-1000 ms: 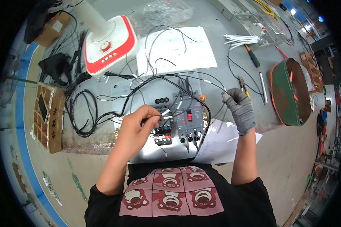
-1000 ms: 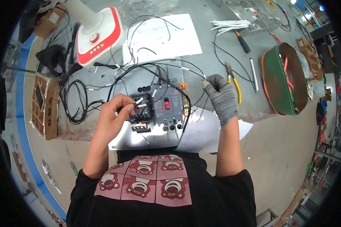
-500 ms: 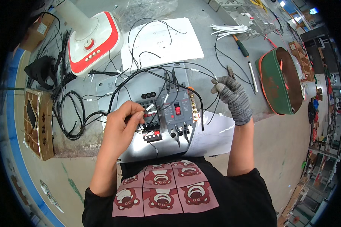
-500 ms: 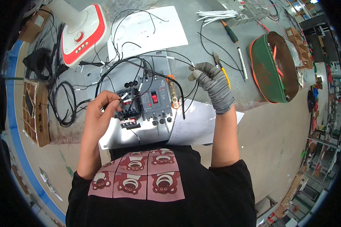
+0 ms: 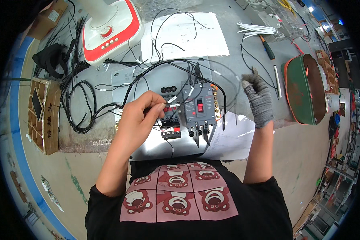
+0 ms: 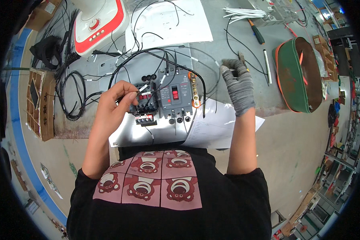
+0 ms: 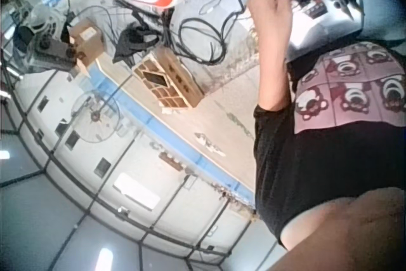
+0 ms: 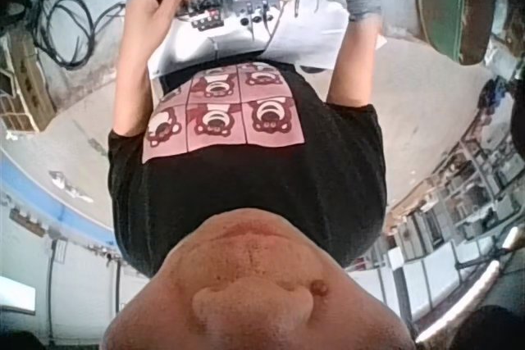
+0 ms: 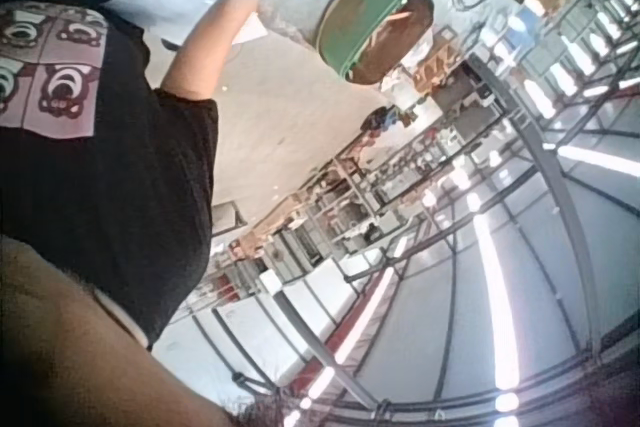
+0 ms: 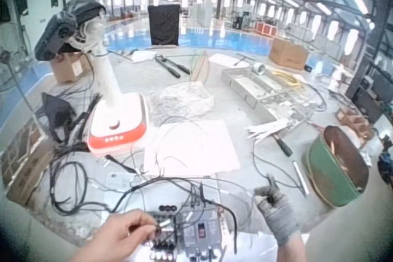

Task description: The person connects black wires to terminals on a mounted electrical control unit, referencing a diagram on the table. They use pliers to strip wire ends and a screwdriver to tighten terminal screws, organizing the wiring as they proceed.

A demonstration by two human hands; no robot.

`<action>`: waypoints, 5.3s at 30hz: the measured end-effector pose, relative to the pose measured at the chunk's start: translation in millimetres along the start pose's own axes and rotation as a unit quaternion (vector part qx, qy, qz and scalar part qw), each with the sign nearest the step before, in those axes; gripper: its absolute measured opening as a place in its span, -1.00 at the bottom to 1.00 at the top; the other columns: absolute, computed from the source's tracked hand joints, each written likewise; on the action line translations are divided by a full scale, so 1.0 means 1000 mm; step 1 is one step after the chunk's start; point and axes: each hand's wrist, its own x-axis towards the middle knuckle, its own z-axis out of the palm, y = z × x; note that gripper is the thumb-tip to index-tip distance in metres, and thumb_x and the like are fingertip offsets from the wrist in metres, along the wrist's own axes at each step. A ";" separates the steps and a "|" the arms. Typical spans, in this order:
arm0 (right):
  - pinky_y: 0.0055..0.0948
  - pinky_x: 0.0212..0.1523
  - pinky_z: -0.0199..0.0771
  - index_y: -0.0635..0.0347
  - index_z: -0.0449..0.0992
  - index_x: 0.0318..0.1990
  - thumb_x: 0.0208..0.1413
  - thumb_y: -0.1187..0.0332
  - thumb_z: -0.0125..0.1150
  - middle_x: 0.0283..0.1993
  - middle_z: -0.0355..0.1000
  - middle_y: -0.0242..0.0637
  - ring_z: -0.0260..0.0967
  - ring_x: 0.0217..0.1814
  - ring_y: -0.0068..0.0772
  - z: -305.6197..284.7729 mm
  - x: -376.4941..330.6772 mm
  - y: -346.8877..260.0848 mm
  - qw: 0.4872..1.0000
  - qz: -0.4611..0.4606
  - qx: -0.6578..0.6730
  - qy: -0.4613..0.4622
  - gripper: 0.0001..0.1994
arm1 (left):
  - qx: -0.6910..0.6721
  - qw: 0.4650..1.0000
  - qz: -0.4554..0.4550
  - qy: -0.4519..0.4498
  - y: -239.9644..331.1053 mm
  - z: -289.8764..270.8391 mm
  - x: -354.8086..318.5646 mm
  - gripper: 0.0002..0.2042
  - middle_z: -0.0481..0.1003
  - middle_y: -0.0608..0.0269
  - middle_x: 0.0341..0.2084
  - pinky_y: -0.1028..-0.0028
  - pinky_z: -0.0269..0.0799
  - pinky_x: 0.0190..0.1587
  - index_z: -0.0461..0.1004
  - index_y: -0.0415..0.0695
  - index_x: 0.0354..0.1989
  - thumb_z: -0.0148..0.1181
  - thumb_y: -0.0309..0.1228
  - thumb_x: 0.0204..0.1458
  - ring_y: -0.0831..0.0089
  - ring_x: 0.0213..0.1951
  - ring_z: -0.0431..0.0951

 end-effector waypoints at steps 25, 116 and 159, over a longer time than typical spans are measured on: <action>-0.68 -0.83 -0.06 0.28 0.53 -0.29 0.12 0.29 0.25 -0.64 0.42 -0.29 0.11 -0.82 -0.72 0.083 -0.020 -0.061 0.919 0.199 0.213 -0.266 -0.80 | 0.007 1.000 -0.004 0.009 -0.006 -0.001 -0.007 -0.90 0.45 0.39 -0.55 0.65 0.23 -0.47 0.41 -0.22 -0.31 0.06 -0.45 0.17 0.71 -0.47 0.38; -0.75 -0.71 0.19 0.19 0.53 -0.28 0.19 0.21 0.13 -0.51 0.49 -0.39 0.29 -0.66 -0.75 0.070 -0.043 -0.069 0.926 0.145 0.229 -0.264 -0.77 | -0.058 0.998 0.033 -0.010 0.018 0.032 0.010 -0.89 0.50 0.24 -0.41 0.58 0.48 -0.36 0.43 -0.30 -0.25 0.06 -0.48 0.18 0.60 -0.38 0.52; -0.70 -0.68 0.19 0.23 0.55 -0.25 0.17 0.25 0.19 -0.62 0.43 -0.40 0.24 -0.71 -0.72 0.066 -0.041 -0.068 0.933 0.127 0.238 -0.237 -0.79 | 0.042 0.993 0.106 0.010 0.021 0.042 0.015 -0.96 0.32 0.34 -0.46 0.66 0.21 -0.43 0.43 -0.30 -0.37 0.16 -0.61 0.06 0.70 -0.48 0.30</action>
